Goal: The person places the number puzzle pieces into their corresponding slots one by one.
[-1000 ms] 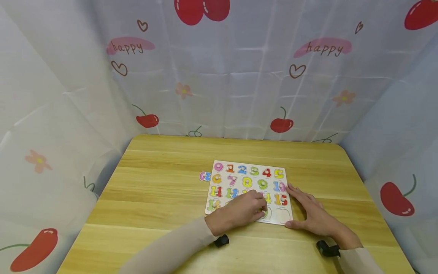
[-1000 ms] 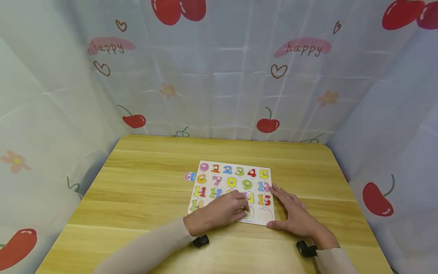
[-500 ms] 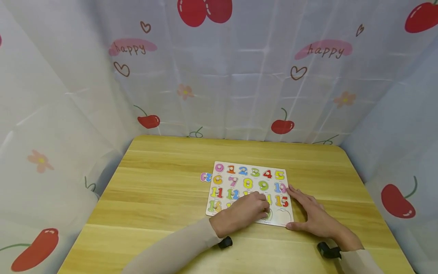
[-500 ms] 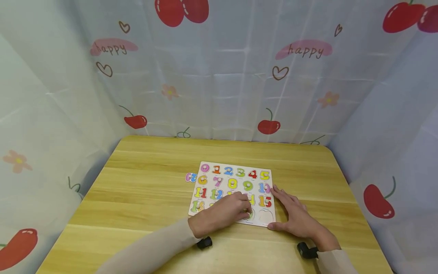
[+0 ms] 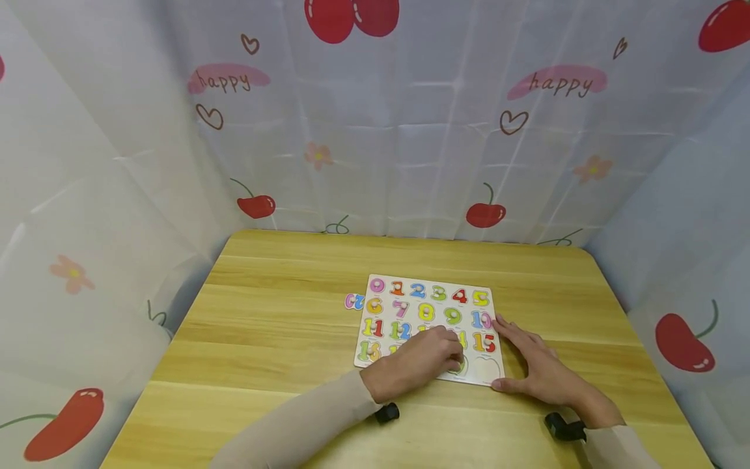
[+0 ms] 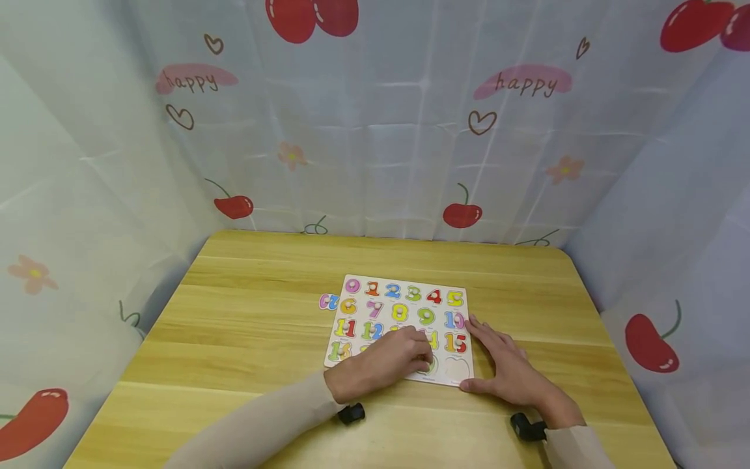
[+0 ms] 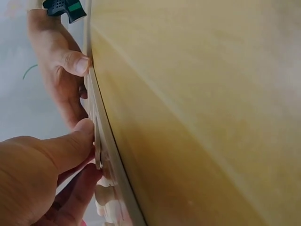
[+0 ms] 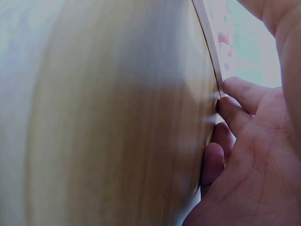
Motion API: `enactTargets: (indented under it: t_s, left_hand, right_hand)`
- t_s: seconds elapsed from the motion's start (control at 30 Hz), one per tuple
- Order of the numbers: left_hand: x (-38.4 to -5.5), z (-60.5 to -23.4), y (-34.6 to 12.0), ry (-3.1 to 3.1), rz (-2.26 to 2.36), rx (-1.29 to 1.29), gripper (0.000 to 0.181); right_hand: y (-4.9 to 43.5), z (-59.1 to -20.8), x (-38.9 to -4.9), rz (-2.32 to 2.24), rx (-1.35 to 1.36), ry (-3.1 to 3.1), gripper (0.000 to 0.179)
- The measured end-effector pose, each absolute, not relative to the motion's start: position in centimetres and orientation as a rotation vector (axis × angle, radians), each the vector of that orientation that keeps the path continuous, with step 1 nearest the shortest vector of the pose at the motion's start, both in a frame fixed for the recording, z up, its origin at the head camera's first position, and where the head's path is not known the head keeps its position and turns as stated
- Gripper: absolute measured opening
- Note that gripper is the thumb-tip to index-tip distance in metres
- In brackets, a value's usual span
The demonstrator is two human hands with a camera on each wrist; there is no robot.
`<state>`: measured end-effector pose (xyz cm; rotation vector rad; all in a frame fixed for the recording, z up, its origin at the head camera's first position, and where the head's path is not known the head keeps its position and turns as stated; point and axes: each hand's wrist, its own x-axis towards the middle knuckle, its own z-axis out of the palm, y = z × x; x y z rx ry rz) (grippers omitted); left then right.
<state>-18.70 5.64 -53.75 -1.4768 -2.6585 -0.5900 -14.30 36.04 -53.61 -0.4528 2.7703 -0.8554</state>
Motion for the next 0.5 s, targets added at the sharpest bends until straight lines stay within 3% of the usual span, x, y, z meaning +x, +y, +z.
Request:
enactTargets:
  t_s: [0.5]
  left_hand:
    - [-18.70, -53.96, 5.51, -2.655, -0.657, -1.477, 0.009]
  right_hand:
    - [36.14, -53.68, -14.41, -0.851, -0.448, 2.769, 0.119]
